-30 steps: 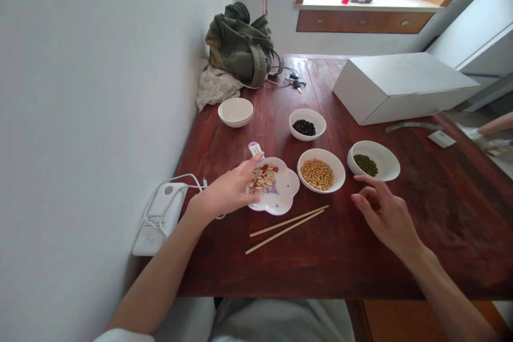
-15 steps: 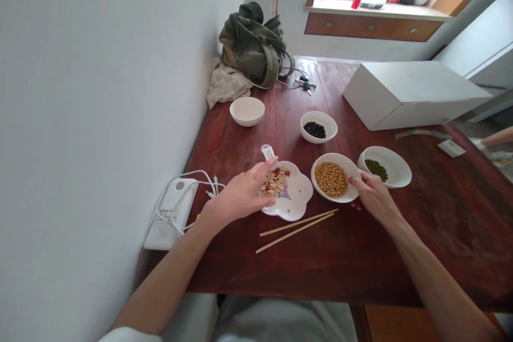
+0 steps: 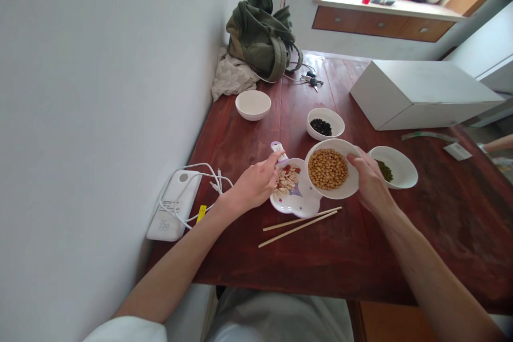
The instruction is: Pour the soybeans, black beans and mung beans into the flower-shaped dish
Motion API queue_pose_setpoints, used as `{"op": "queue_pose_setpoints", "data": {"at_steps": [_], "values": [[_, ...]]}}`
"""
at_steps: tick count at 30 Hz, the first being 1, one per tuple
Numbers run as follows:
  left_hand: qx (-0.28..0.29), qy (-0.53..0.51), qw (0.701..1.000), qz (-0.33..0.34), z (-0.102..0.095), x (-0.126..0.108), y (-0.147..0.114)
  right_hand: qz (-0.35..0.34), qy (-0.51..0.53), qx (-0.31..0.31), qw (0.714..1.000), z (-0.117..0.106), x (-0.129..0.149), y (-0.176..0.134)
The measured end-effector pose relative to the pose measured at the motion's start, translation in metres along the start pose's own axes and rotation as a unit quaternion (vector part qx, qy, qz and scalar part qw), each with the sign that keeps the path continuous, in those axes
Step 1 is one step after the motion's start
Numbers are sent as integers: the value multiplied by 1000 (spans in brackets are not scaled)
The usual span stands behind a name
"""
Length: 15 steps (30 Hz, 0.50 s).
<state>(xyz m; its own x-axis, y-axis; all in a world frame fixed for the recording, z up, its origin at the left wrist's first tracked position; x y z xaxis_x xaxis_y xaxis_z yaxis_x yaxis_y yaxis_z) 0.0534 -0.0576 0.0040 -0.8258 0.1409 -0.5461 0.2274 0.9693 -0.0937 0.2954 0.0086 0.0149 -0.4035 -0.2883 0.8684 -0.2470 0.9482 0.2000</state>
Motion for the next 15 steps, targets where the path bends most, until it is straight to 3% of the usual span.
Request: {"op": "queue_pose_setpoints", "data": {"at_steps": [3, 9, 15], "values": [[-21, 8, 1000, -8, 2, 3, 2, 20, 88, -20, 996, 9, 16, -3], [-43, 23, 998, -28, 6, 8, 3, -37, 42, 4, 998, 30, 57, -17], [-52, 6, 997, -50, 5, 12, 5, -142, -9, 69, 987, 54, 72, -29]]}}
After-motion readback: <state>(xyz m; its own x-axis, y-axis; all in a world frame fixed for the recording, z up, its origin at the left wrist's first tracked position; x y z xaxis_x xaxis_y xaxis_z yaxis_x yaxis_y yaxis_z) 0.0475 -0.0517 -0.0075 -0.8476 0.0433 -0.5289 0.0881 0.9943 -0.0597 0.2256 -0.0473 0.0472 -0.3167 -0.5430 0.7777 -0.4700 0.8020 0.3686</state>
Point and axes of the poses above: each hand's wrist, its own y-axis towards the middle knuckle, its own z-axis out of the palm, x = y × z, the point moved 10 cm from there along y, towards the middle knuckle, and after that the axes turned 10 degrees about y, right-handed, at the moved point
